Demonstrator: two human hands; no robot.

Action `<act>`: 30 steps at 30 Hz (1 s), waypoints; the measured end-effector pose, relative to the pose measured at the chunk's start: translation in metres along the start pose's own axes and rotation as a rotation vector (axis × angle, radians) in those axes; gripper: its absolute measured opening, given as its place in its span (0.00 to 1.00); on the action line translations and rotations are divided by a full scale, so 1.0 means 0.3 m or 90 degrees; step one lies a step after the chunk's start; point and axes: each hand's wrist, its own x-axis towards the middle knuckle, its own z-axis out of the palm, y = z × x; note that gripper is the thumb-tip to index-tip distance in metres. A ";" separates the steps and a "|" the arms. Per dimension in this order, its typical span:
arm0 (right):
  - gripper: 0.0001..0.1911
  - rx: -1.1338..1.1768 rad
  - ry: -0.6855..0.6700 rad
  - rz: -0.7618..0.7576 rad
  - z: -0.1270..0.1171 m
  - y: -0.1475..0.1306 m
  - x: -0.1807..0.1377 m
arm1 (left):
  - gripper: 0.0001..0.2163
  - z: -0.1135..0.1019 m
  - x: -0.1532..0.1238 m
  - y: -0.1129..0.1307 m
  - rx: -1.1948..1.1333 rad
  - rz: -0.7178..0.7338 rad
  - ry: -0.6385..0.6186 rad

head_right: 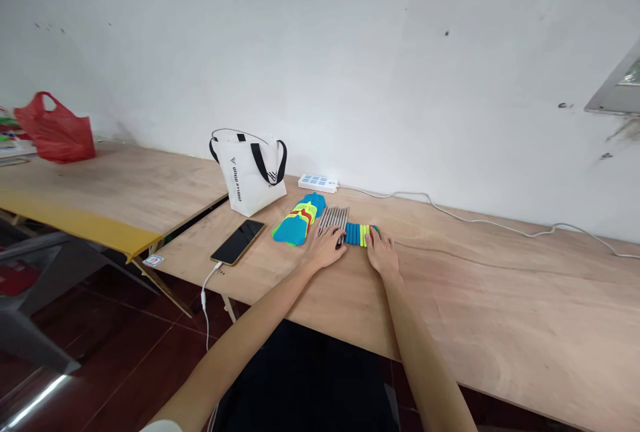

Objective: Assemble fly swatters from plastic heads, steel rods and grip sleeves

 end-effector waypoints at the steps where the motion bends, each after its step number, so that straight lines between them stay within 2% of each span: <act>1: 0.32 0.000 0.000 0.001 0.000 0.000 0.000 | 0.16 -0.001 0.000 0.001 -0.003 0.000 0.001; 19: 0.32 -0.001 -0.009 0.002 -0.001 0.000 -0.002 | 0.17 -0.039 -0.003 -0.004 -0.003 0.008 -0.021; 30: 0.32 -0.014 -0.019 -0.010 -0.005 -0.006 -0.007 | 0.15 -0.034 0.001 -0.009 -0.010 0.007 -0.013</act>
